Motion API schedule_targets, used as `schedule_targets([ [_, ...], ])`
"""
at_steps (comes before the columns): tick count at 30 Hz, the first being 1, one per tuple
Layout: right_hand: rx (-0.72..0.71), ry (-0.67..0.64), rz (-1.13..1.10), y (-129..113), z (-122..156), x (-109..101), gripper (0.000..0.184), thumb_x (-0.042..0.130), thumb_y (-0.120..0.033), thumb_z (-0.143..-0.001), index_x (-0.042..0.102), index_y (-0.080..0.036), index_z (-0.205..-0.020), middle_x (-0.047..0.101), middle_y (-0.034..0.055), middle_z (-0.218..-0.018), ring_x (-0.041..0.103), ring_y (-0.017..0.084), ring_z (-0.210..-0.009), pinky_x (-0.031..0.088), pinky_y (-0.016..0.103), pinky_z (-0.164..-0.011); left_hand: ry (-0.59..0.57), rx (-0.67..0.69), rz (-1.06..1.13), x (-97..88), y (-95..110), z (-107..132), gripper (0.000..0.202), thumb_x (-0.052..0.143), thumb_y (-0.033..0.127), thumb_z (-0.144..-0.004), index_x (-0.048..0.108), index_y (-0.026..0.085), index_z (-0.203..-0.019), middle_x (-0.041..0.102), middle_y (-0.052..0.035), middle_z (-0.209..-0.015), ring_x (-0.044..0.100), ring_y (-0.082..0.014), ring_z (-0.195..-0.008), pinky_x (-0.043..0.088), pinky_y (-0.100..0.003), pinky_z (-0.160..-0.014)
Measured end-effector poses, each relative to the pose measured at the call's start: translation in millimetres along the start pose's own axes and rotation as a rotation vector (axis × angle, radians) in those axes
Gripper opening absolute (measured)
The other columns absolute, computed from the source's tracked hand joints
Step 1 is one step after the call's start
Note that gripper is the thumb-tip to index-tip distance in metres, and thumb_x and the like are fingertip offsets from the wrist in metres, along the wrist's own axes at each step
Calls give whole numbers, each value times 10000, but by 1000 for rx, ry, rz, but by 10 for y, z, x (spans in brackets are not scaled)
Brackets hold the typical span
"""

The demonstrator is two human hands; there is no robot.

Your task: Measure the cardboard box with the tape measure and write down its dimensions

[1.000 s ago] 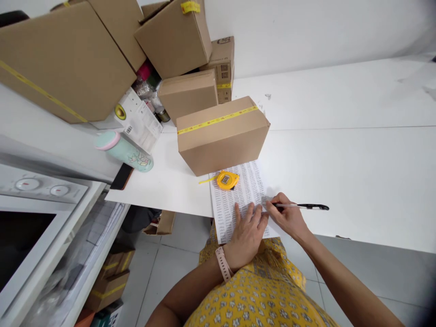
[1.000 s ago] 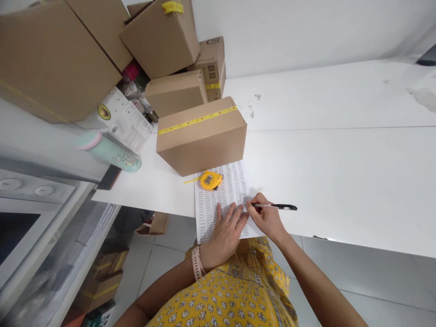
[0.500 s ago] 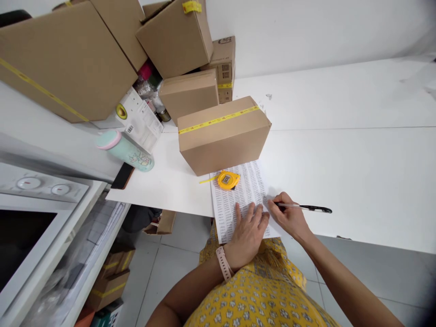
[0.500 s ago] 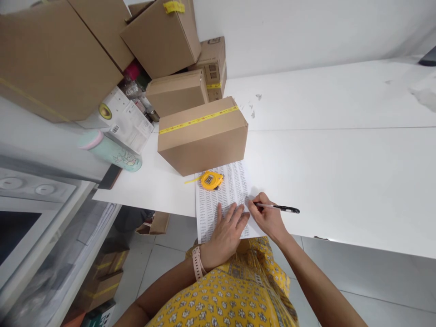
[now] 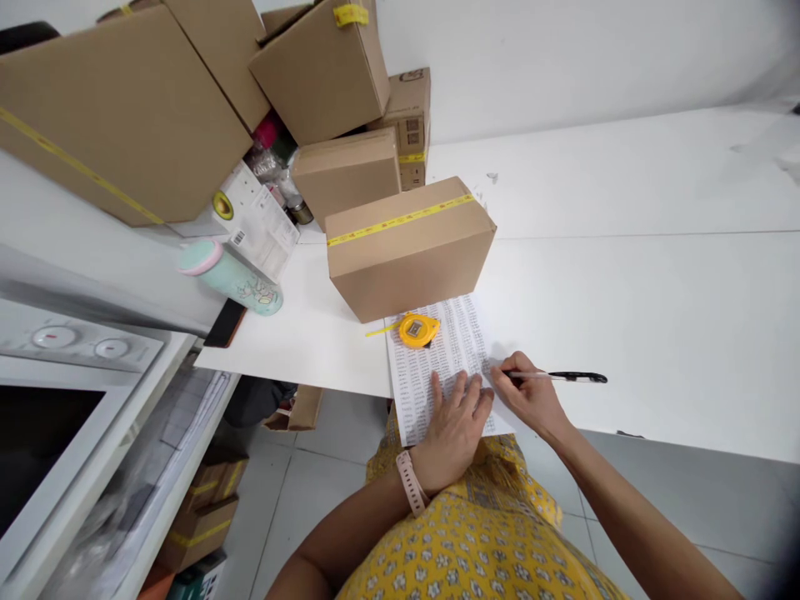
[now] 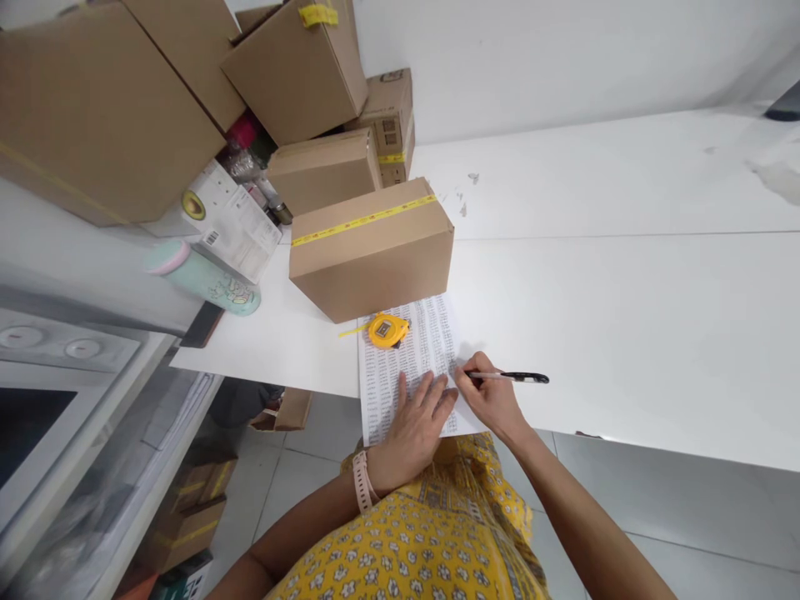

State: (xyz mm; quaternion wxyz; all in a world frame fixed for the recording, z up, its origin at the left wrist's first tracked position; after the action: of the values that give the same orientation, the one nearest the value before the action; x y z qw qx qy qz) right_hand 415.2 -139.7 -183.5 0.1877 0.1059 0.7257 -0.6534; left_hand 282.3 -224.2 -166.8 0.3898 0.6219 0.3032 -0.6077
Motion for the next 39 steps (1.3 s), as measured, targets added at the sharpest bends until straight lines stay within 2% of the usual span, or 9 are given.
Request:
schedule_targets([
  [29, -8, 34, 20, 4, 15, -17, 299, 626, -414, -905, 487, -241, -704, 441, -48, -561, 396, 118, -495, 310, 260, -460, 4, 3, 7, -25, -8, 3, 529, 337, 146, -1007, 389, 108, -1532, 380, -177, -1617, 283, -378, -1508, 242, -742, -1164],
  [35, 6, 75, 0, -9, 12, -48, 285, 619, -408, -905, 490, -241, -712, 444, -47, -567, 389, 118, -499, 312, 259, -462, -12, -1, -7, -9, -10, 2, 526, 353, 149, -1008, 385, 111, -1532, 366, -174, -1625, 281, -375, -1511, 245, -735, -1169],
  [39, 10, 53, 13, 6, 15, -36, 296, 613, -416, -912, 486, -242, -709, 437, -50, -557, 386, 118, -490, 302, 261, -454, -5, 2, 4, -15, -8, 2, 529, 359, 151, -1005, 386, 106, -1531, 363, -177, -1627, 282, -379, -1510, 246, -743, -1165],
])
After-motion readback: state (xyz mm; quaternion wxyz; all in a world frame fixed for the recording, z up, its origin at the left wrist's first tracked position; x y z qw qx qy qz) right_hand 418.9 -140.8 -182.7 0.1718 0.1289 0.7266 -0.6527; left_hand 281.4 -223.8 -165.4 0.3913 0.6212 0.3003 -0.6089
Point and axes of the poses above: each hand's wrist, its own z-axis away from the middle knuckle, its own x-axis out of the palm, y = z × x, the point moved 6 cm from there along -z, towards the middle knuckle
